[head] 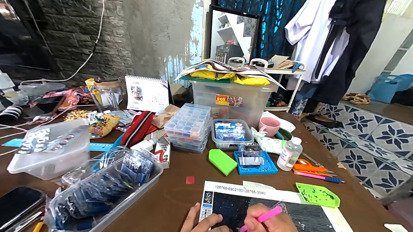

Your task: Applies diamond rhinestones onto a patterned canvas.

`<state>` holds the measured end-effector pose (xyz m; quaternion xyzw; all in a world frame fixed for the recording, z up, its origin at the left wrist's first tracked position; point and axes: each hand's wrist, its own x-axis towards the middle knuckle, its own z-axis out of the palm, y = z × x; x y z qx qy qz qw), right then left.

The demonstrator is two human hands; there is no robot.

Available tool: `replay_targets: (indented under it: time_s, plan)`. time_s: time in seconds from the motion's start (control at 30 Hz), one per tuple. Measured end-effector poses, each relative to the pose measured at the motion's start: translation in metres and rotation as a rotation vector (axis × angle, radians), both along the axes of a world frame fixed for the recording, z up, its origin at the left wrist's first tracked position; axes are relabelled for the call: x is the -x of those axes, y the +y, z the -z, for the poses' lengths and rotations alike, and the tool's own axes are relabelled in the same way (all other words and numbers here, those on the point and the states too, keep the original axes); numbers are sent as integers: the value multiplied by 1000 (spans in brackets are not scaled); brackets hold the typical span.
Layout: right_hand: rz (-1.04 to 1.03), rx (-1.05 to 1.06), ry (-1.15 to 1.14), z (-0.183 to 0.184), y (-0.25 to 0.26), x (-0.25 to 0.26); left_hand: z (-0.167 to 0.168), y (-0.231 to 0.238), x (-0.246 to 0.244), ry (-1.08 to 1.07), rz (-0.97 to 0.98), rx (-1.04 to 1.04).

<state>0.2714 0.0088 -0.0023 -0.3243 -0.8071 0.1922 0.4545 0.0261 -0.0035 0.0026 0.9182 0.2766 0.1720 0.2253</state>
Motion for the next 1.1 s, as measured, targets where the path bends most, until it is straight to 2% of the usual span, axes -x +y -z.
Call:
replay_targets:
  time_s: [0.23, 0.5, 0.7, 0.83, 0.97, 1.1]
  plan:
    - [124, 288, 168, -4, -2, 1, 2, 1, 1, -3, 9, -14]
    - [97, 289, 149, -2, -2, 1, 1, 1, 0, 8, 4, -9]
    - [68, 213, 103, 0, 0, 1, -1, 0, 0, 19, 8, -16]
    - [92, 280, 219, -5, 1, 0, -2, 0, 1, 12, 17, -16]
    - [22, 162, 336, -34, 8, -11, -1, 0, 0, -2, 15, -35]
    - [71, -61, 74, -107, -1, -46, 1, 1, 0, 5, 13, -60]
